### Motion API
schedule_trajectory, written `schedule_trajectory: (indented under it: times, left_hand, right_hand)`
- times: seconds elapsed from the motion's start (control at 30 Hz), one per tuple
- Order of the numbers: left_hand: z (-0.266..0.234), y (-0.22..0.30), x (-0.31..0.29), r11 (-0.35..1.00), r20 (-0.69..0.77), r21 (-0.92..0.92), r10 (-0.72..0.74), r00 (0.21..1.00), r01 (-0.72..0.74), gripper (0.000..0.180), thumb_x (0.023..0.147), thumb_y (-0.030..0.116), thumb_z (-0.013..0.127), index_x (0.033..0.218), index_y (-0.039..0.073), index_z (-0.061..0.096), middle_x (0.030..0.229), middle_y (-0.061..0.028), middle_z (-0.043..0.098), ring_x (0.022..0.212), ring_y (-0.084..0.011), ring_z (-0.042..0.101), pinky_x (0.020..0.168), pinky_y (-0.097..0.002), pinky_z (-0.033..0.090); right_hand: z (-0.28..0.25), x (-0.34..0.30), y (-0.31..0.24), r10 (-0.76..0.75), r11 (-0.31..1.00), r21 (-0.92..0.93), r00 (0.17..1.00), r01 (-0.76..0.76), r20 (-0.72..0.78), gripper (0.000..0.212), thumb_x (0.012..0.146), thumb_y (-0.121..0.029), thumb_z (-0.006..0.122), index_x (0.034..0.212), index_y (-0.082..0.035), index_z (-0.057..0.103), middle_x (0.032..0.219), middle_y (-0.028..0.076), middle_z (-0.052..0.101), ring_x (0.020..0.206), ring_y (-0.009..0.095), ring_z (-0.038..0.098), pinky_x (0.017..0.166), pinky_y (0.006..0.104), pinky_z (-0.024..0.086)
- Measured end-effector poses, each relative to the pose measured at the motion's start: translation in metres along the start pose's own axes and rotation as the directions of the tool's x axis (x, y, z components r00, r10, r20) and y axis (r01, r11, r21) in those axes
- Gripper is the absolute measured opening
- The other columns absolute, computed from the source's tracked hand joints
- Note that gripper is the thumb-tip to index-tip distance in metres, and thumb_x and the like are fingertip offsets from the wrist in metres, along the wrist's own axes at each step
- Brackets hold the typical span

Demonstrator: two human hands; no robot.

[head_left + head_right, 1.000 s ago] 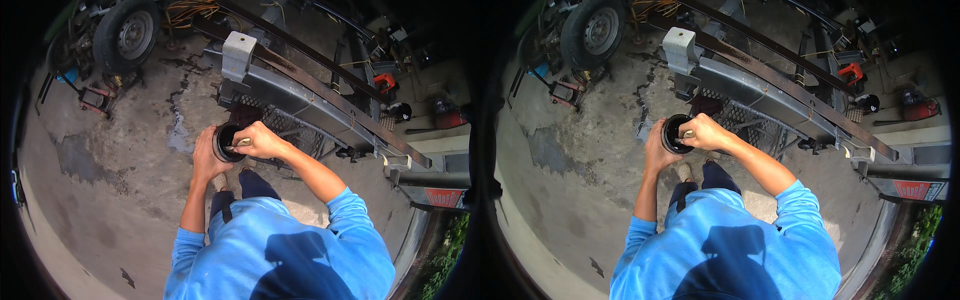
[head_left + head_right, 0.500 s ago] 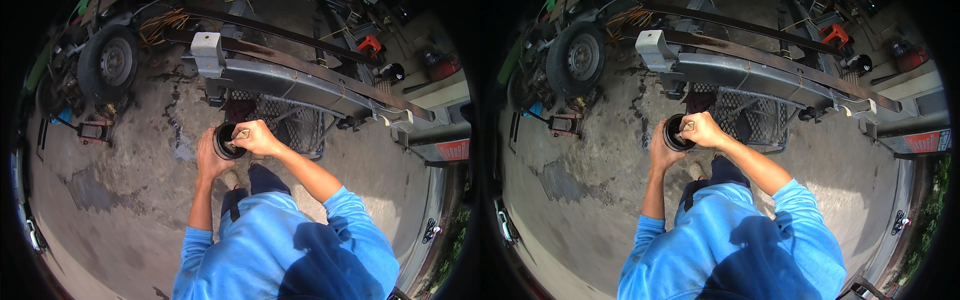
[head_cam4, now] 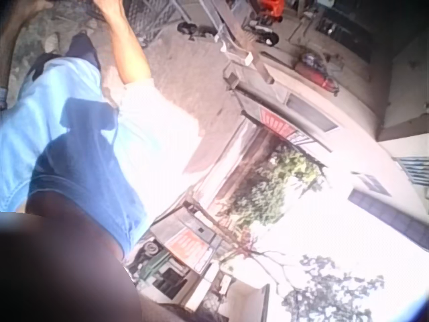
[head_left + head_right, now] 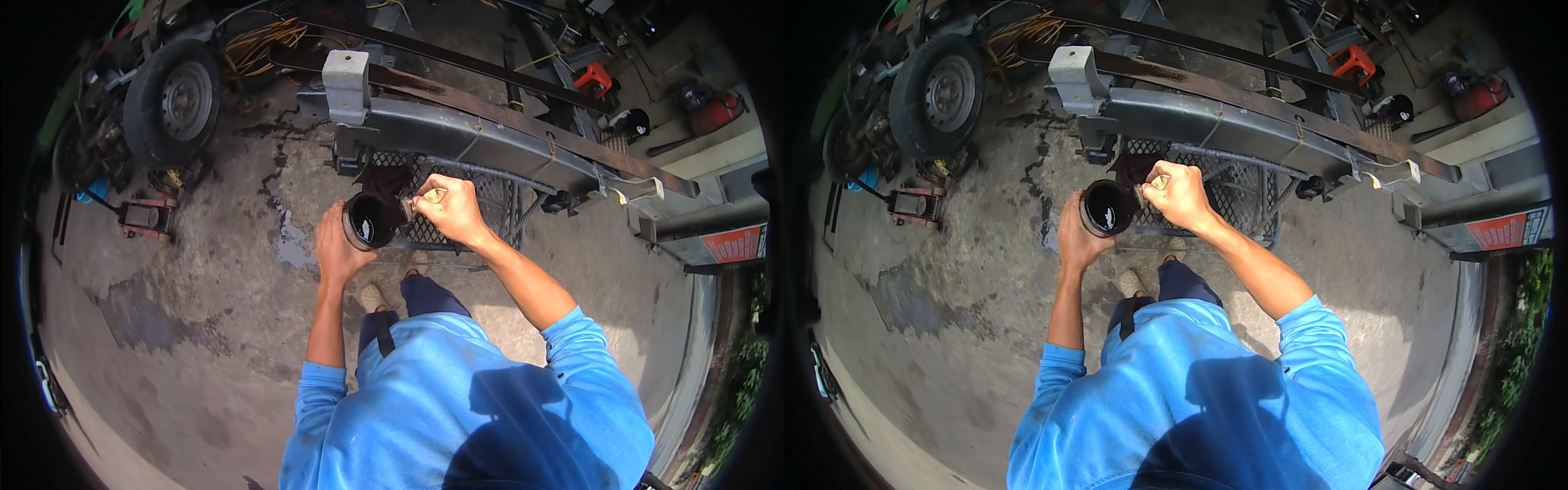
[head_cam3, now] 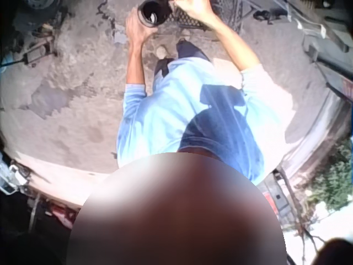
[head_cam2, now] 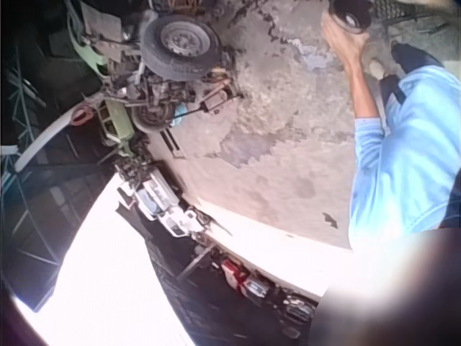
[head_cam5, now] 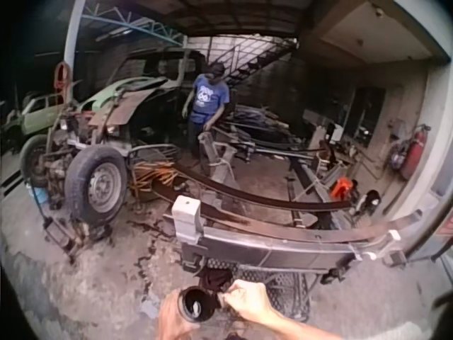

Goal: The person paints a metal frame with black paint using a brush. They repeatedly dip the brush into a paint can and apply paint to various sections of the frame, including beams and crossbars, while standing in a workshop.

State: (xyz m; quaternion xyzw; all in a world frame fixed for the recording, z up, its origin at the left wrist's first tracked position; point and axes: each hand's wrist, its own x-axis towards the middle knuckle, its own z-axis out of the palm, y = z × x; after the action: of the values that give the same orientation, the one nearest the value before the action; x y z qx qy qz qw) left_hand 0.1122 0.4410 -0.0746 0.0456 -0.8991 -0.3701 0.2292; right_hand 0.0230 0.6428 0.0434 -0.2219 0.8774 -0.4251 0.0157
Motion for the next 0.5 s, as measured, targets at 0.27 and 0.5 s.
schedule_trajectory:
  times: [0.27, 0.5]
  left_hand:
    - [-0.005, -0.004, 0.004, 1.000, 0.047, -0.013, -0.026, 0.999, 0.027, 0.102, 0.041, 0.019, 0.084, 0.133, 0.000, 0.042, 0.128, -0.0186, 0.054, 0.121, -0.0358, 0.050, 0.103, -0.0433, 0.039]
    - [-0.005, 0.001, 0.010, 0.984, 0.092, -0.094, -0.143, 0.985, 0.151, 0.102, 0.042, 0.023, 0.086, 0.132, -0.001, 0.043, 0.125, -0.0197, 0.056, 0.116, -0.0371, 0.054, 0.099, -0.0425, 0.043]
  right_hand:
    - [0.004, 0.017, -0.001, -0.529, 0.842, 0.142, 0.749, 0.520, 0.398, 0.019, 0.074, -0.003, 0.074, 0.092, 0.000, 0.069, 0.084, 0.011, 0.069, 0.079, 0.027, 0.066, 0.068, 0.0364, 0.053]
    - [-0.031, 0.022, 0.030, -0.543, 0.837, 0.268, 0.664, 0.477, 0.515, 0.024, 0.069, 0.001, 0.072, 0.093, -0.002, 0.070, 0.087, 0.013, 0.069, 0.083, 0.030, 0.066, 0.071, 0.0369, 0.053]
